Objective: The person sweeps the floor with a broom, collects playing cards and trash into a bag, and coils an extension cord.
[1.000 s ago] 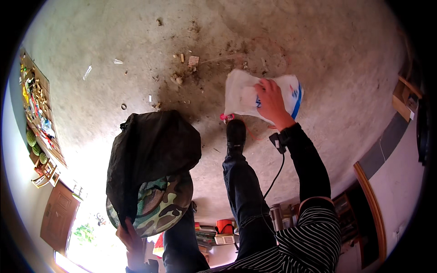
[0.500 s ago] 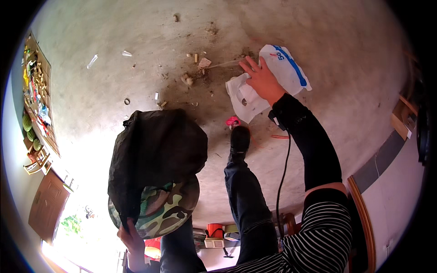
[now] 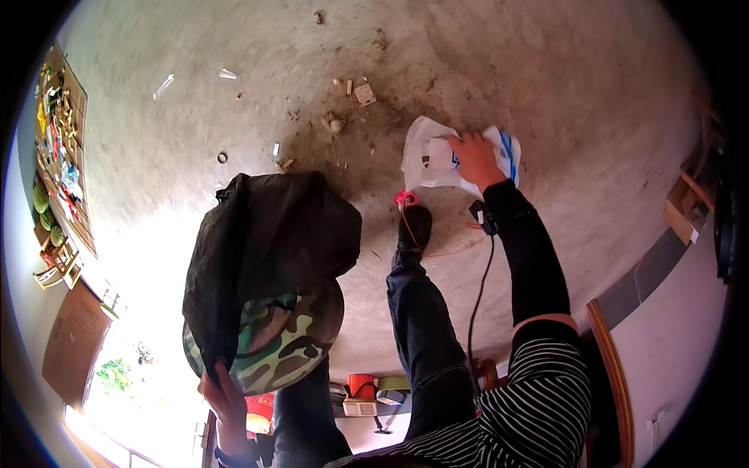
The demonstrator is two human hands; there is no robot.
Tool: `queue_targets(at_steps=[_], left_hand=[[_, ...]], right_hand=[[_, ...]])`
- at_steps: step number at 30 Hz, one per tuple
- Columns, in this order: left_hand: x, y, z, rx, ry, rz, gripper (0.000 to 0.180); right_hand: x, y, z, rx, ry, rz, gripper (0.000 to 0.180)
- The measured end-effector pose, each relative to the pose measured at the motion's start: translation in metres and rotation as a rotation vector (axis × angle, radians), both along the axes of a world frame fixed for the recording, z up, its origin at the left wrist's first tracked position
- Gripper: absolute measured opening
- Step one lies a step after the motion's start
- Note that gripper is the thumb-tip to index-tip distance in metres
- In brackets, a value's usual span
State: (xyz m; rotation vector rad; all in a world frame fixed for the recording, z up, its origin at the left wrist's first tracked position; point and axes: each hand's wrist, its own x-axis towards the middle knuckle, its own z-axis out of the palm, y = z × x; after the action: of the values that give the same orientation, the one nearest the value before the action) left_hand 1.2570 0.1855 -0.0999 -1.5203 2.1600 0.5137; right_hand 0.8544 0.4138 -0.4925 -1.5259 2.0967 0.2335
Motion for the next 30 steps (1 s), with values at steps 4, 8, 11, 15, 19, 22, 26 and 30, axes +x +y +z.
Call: queue_targets(at_steps=[4,8,11,15,19,22,26,30], left_hand=[[-0.028,-0.006,0.002,0.0,0.054,0.239,0.024],[-0.029,-0.015,-0.001,0.045,-0.031,0.106,0.023],[-0.052,-0.013,0.001,0.031,0.081,0.058,0.026],[-0.028,-0.029,0.003,0.074,-0.076,-0.056,0.033],[-0.049,-0.031,-0.003,0.112,-0.13,-0.079,0.042],[-0.056,-0.03,-0.003,0.123,-0.079,-0.133,0.043],[-0.047,-0.034,-0.003,0.166,-0.076,-0.171,0.044],[-0.041,-0.032,-0.002,0.232,-0.119,-0.274,0.043]], right_hand=[[0.01,0.029,0.037,-0.103,-0.26,-0.737,0.055],[0.018,0.043,0.108,-0.207,-0.392,-1.282,0.065],[-0.007,0.08,0.159,-0.374,-0.527,-1.352,0.063],[-0.009,0.076,0.243,-0.356,-0.713,-1.303,0.06],[-0.003,0.079,0.323,-0.144,-0.933,-1.371,0.063],[0.02,0.078,0.385,-0.296,-1.247,-1.446,0.063],[0.052,0.073,0.379,0.272,-1.338,-1.187,0.061],[0.09,0.046,0.371,0.359,-1.65,-1.101,0.064]])
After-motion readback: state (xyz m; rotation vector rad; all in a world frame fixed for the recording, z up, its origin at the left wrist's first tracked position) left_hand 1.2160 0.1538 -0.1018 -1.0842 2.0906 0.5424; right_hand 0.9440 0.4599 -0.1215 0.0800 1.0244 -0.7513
